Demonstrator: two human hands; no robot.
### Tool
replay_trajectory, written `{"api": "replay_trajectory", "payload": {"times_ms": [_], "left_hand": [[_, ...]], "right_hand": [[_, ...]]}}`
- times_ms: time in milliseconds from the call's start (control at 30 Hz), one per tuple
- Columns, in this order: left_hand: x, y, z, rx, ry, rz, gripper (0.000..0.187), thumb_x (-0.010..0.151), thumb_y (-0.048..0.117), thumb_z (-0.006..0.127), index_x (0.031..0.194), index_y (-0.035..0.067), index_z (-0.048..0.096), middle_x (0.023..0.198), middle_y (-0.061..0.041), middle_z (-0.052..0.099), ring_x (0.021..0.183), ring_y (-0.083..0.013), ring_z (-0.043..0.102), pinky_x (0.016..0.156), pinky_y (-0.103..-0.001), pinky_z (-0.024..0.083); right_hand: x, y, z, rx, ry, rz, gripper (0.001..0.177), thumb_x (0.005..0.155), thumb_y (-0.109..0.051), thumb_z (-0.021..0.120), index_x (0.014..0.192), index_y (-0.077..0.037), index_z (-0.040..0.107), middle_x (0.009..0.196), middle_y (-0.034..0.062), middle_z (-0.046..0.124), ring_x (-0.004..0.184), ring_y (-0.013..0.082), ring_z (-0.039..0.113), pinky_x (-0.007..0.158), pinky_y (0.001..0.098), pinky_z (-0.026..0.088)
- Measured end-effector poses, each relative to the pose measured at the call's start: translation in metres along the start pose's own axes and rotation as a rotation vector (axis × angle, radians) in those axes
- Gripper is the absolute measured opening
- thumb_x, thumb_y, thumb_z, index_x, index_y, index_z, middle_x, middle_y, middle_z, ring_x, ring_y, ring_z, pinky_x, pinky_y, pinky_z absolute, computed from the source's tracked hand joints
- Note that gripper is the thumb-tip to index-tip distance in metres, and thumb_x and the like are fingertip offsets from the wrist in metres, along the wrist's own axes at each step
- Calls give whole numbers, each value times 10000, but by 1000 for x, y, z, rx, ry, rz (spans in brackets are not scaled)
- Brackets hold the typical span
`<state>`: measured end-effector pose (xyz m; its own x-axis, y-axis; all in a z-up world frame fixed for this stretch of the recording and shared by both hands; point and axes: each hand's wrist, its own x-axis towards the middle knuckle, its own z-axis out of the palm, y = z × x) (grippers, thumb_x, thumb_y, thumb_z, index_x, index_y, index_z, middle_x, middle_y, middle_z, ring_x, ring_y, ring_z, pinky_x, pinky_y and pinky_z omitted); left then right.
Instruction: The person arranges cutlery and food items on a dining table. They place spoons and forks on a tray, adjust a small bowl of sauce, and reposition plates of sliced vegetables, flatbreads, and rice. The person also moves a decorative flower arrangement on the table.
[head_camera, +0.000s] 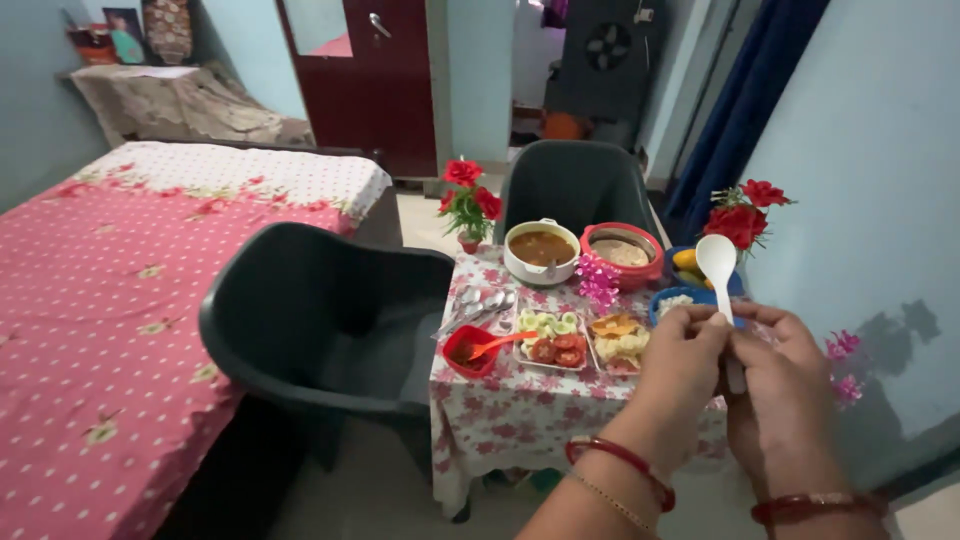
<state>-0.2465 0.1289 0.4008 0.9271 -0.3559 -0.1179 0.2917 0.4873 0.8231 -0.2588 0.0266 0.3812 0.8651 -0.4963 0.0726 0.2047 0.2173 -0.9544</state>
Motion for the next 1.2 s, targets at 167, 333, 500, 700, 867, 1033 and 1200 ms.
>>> {"api": "replay_trajectory", "payload": {"times_ms": [167,333,500,700,867,1033,1200], "left_hand": [[-26,6,11,-83,-26,77,260,1040,203,582,1235,39,633,926,-11,649,748,-109,596,646,-268,496],[-39,22,12,-124,-84,83,278,1045,194,593,1256,30,665,919,-12,671,742,-95,620,656,-257,509],[-28,42,1,-12,-138,-10,270,1028,148,574,1256,43,674,885,-36,672,716,-110,626,649,-263,526],[-7,53,-26,46,-119,12,306,1025,127,545,1285,41,681,853,-41,664,709,-116,626,681,-270,560],[49,45,-75,33,-171,92,291,1059,107,521,1284,27,688,917,-24,673,733,-86,606,658,-249,504],[102,73,-138,14,-134,30,298,1040,62,477,1236,46,700,992,-22,712,801,-73,663,717,-231,545],[155,101,-206,253,102,3,258,974,75,608,1217,86,695,1003,-21,731,803,-117,668,671,-278,538]], "right_hand": [[-46,-44,17,16,-31,-45,255,973,-24,610,1226,-52,582,949,108,676,744,167,653,608,309,528],[-53,-55,23,62,3,-76,208,986,-18,601,1194,-35,603,970,101,688,784,161,675,646,302,548],[-42,-59,31,65,-15,-56,185,1015,-42,577,1170,22,654,989,121,693,786,188,676,695,320,557],[-22,-37,57,24,-5,14,256,978,13,537,1199,32,663,994,119,687,795,181,665,709,311,540],[4,-8,109,6,5,19,272,965,30,519,1206,28,645,1017,106,689,830,157,656,717,289,519],[55,54,163,-21,19,66,313,948,47,502,1231,24,632,1057,99,695,853,153,640,730,280,500],[97,110,229,-21,11,158,343,926,59,508,1249,-10,602,1092,94,701,921,180,671,772,300,521]]}}
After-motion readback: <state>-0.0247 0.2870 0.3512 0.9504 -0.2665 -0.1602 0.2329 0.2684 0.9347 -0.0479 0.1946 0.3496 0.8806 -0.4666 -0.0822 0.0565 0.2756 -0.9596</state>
